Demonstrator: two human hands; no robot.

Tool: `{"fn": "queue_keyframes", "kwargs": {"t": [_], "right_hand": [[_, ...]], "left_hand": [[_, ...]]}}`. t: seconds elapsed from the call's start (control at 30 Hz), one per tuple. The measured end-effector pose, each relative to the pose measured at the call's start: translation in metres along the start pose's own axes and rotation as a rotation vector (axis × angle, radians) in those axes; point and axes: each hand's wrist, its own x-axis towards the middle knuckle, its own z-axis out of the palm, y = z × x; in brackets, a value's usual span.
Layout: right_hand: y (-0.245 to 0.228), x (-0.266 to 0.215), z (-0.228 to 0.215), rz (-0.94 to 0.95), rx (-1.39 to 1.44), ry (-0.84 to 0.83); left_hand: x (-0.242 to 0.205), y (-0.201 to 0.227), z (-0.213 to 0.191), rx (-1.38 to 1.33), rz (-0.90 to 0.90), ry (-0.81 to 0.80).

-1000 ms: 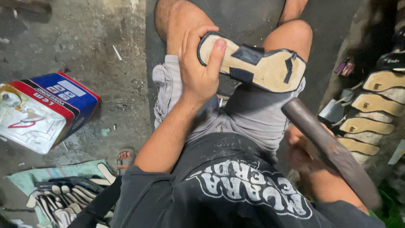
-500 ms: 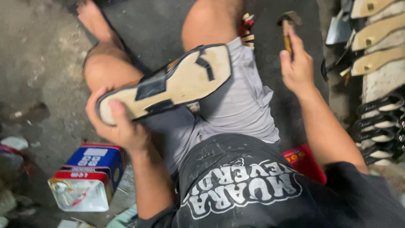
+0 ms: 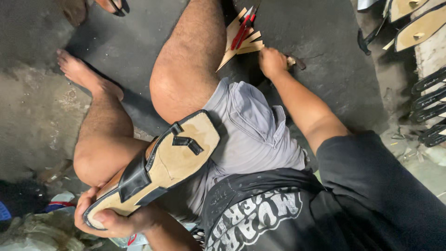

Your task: The person sits on the floor and repairs a black sandal by hammering a metal staple into the sole, then uses a knife to trim excess material. The person repeats this process on another sandal, using a wooden shoe tree to hold the sandal steady.

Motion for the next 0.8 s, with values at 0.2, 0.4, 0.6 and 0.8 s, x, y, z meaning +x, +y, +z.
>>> {"fn": "queue_keyframes", "kwargs": {"t": [0.2,0.4,0.6,0.8], "right_hand": [[-0.021,0.051,0.003,-0.232,-0.026,0.286],[0.019,0.043,-0.006,-0.062,-0.023,-0.029],[0.04,-0.016,-0.086,-0.094,0.387,0.075],[-0.052,-0.123,-0.204,-0.309,1.056,-0.008]], "left_hand": [[0.005,0.003,-0.002,0.108,0.023,0.007],[0.001,0.003,0.003,-0.033,-0.011,0.004],[0.001,-0.005,0.001,-0.158,-0.01,-0.035],[-0.003,-0.01,-0.003,-0.182,-0.027,-0.097]]}}
